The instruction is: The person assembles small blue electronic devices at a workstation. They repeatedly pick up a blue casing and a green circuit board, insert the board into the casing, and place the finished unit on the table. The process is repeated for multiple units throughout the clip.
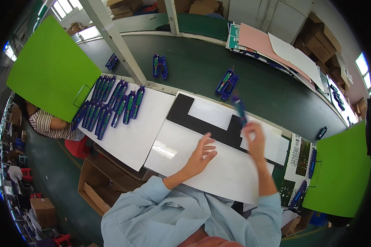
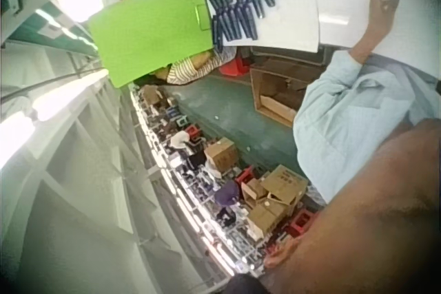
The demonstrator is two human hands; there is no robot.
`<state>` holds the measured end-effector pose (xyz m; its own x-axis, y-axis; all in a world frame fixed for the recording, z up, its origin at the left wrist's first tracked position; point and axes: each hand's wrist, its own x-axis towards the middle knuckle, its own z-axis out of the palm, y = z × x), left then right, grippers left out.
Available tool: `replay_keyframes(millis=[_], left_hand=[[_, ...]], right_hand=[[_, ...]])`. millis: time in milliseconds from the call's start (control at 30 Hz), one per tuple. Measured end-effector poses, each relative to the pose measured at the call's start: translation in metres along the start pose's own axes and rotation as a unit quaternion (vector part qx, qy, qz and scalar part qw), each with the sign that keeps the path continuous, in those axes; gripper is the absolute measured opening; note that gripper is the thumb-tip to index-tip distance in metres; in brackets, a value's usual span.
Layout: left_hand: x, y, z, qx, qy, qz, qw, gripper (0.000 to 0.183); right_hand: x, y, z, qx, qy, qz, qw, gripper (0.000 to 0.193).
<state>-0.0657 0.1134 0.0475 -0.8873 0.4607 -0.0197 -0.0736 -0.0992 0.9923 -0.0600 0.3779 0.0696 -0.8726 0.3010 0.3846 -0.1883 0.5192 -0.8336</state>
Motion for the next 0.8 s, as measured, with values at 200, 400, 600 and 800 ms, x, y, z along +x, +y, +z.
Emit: replay_keyframes(millis=[200, 400, 600, 800], left_hand=[[-0.007, -0.011, -0.025, -0.077, 0.06, -0.098, 0.99, 0.059], [-0.029, -0.029, -0.042, 0.334, 0.044, 0.123, 0.933, 0.057], [-0.032, -0.027, -0.033, 0.377, 0.048, 0.152, 0.912, 0.04], [-0.033, -0.029, -0.032, 0.381, 0.026, 0.161, 0.91, 0.038]], right_hand=[[-0.113, -0.099, 0.03, -0.046, -0.22, -0.118, 0.967, 0.044], [-0.141, 0.044, -0.156, -0.328, 0.234, 0.141, 0.904, 0.042], [-0.225, 0.13, -0.307, -0.513, 0.353, 0.264, 0.737, 0.056], [-0.269, 0.107, -0.303, -0.558, 0.251, 0.364, 0.702, 0.045]])
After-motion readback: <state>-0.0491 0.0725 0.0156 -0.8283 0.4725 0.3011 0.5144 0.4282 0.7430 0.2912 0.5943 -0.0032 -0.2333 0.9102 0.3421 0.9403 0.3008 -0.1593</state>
